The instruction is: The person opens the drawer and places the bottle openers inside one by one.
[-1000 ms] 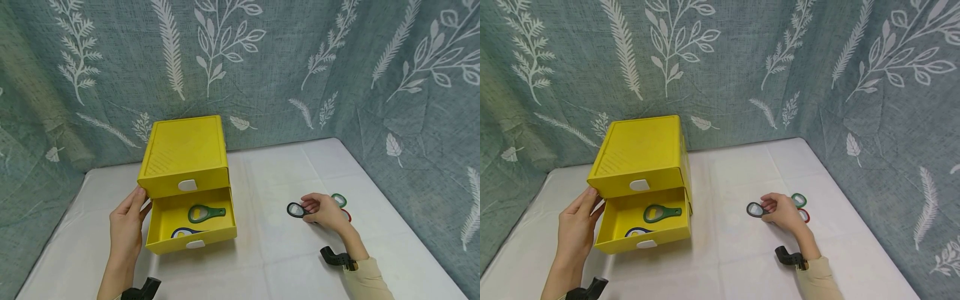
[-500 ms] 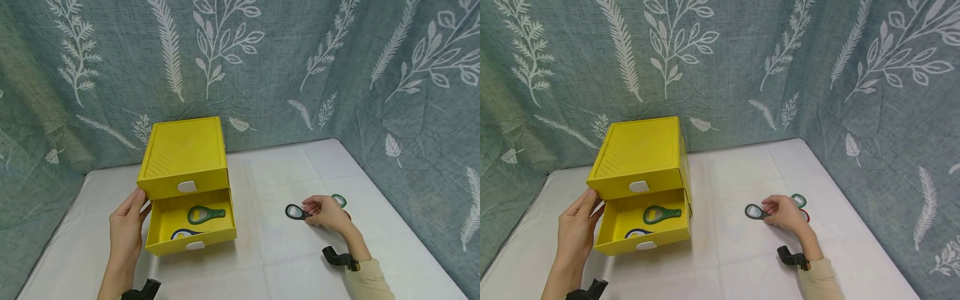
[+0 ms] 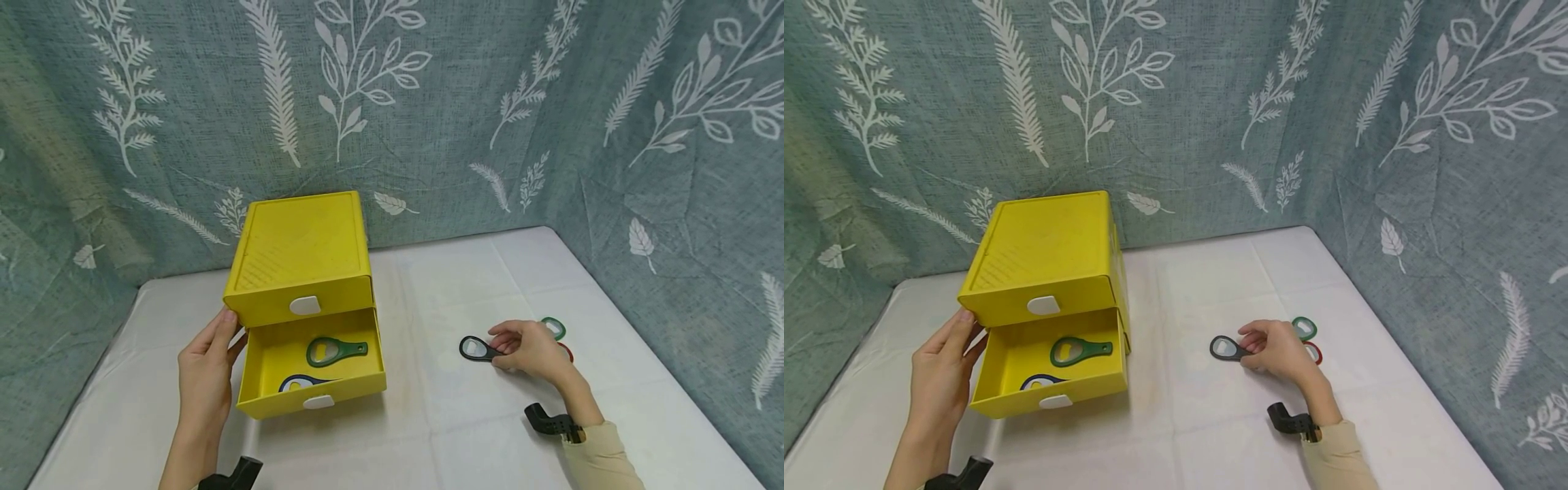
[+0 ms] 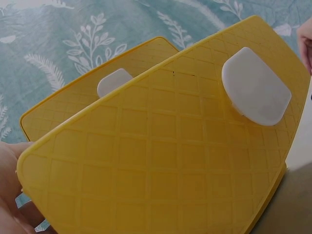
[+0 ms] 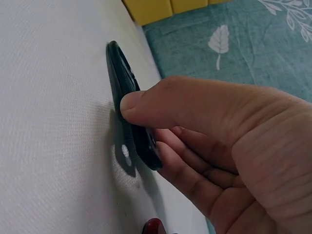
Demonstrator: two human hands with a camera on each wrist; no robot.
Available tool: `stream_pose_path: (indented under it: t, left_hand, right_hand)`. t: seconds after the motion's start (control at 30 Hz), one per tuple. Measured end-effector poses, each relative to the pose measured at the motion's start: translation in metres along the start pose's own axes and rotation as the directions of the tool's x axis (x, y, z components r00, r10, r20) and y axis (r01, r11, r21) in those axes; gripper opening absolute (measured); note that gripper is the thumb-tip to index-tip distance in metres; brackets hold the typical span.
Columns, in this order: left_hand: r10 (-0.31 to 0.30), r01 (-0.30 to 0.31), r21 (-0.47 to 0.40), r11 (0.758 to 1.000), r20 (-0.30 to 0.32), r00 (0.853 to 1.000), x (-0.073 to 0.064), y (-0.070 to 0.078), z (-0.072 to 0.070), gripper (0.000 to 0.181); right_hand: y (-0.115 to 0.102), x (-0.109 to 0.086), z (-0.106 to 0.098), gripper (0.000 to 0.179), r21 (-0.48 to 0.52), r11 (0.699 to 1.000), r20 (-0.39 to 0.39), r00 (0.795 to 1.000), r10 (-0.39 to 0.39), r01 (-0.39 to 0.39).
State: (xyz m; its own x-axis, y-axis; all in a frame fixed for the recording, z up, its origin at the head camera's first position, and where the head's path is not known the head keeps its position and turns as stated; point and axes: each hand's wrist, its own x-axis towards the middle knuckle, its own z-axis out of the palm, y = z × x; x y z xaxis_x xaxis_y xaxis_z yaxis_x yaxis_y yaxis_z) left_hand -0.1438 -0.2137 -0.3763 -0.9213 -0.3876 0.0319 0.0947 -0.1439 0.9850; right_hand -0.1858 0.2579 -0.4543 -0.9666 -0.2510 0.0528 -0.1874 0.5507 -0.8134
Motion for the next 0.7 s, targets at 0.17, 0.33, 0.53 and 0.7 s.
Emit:
stream_pose_path:
  t: [0.17,0.33,0.53,0.7]
  left_hand:
    - [-0.001,0.001,0.003,1.000,0.006,1.000,0.0003,0.0001,0.0000,0.048]
    - [-0.010,0.010,-0.001,1.000,0.009,1.000,0.0004,-0.0006,-0.0005,0.049]
    - [-0.013,0.013,-0.001,1.000,0.008,1.000,0.0008,-0.0008,-0.0006,0.048]
    - [-0.002,0.002,-0.004,1.000,0.007,1.000,0.0004,-0.0008,-0.0006,0.048]
  right_hand:
    - [0.0015,0.0006,0.0005,0.044,0.000,1.000,0.002,1.000,-0.020,0.020]
    - [0.0035,0.0012,-0.0002,0.045,-0.011,1.000,0.015,1.000,0.007,-0.006]
    - [0.0025,0.0002,-0.0017,0.044,-0.037,0.999,0.016,1.000,0.022,-0.022]
    - [0.0015,0.0003,-0.0013,0.043,-0.046,0.999,0.008,1.000,0.024,-0.024]
